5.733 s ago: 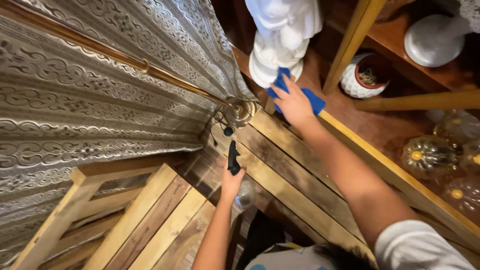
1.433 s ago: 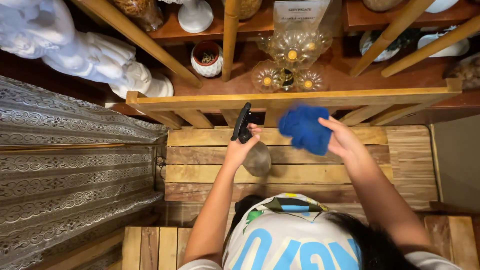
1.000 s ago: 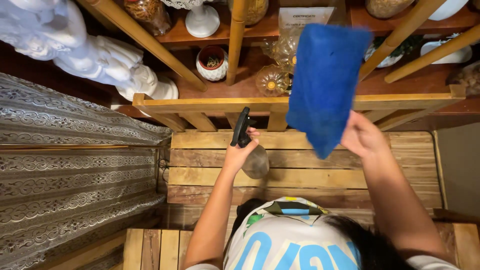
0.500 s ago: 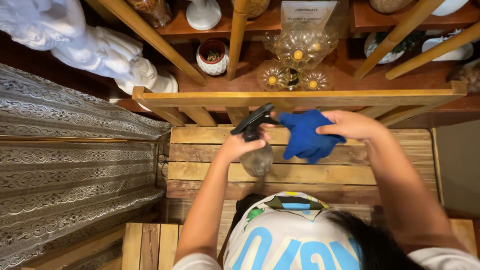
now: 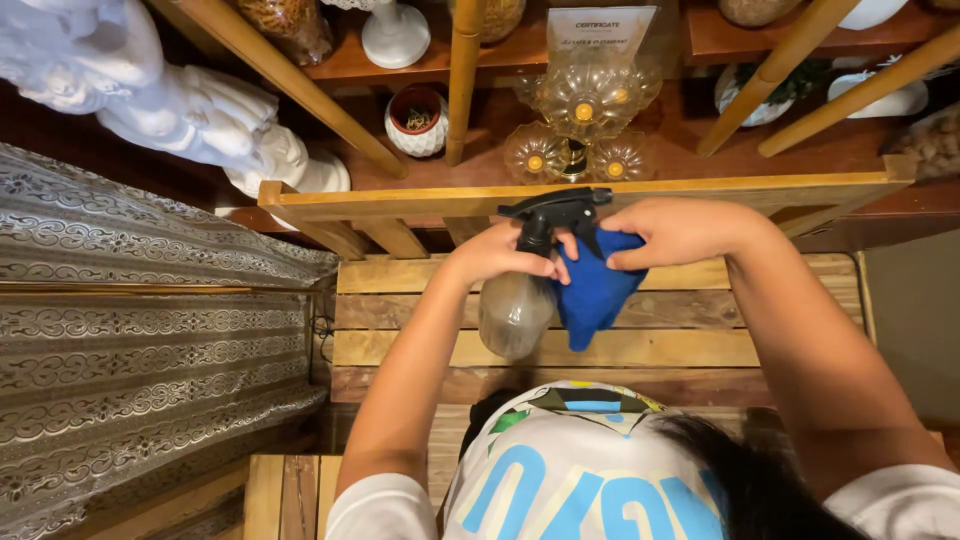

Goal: Clean and wipe a wooden bench using a spray bottle and a blue cloth.

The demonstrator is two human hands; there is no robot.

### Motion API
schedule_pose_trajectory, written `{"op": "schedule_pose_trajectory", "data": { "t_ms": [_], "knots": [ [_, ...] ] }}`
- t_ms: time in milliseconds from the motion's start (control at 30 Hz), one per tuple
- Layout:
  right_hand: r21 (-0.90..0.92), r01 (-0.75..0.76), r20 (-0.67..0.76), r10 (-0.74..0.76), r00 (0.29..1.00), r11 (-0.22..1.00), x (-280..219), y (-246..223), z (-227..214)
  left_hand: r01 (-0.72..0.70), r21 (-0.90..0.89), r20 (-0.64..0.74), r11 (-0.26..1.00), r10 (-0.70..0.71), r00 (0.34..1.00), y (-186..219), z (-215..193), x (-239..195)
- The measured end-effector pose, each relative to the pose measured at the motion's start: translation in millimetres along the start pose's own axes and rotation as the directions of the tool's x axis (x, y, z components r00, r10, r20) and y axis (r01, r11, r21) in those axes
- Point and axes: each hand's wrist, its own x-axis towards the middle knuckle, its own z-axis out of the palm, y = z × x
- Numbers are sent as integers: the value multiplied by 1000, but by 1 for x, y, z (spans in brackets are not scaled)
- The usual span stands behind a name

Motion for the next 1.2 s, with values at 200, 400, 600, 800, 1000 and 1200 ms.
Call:
{"op": "schedule_pose_trajectory", "data": {
  "t_ms": [200, 400, 600, 800, 1000, 1200],
  "knots": [
    [61, 49, -250, -32, 968, 997, -12, 1, 6, -90, 255, -229, 963, 150, 962, 11, 10, -28],
    [30, 239, -331, -216, 919, 971, -25, 8, 21, -149, 217, -243, 965, 201, 949, -4, 11, -42],
    [-149, 374, -568, -389, 725, 915, -23, -18, 27, -307, 147, -149, 940, 328, 933, -5, 16, -35],
    [-142, 572, -360, -580, 730, 808, -18, -8, 26, -328, 174, -73, 929, 344, 936, 16, 32, -32],
    [-81, 365, -416, -364, 833, 927, -21, 6, 29, -245, 247, -118, 937, 280, 953, 8, 30, -44],
    [-97, 359, -491, -359, 794, 928, -33, -9, 20, -190, 346, -155, 919, 256, 954, 28, 40, -41]
  ]
}}
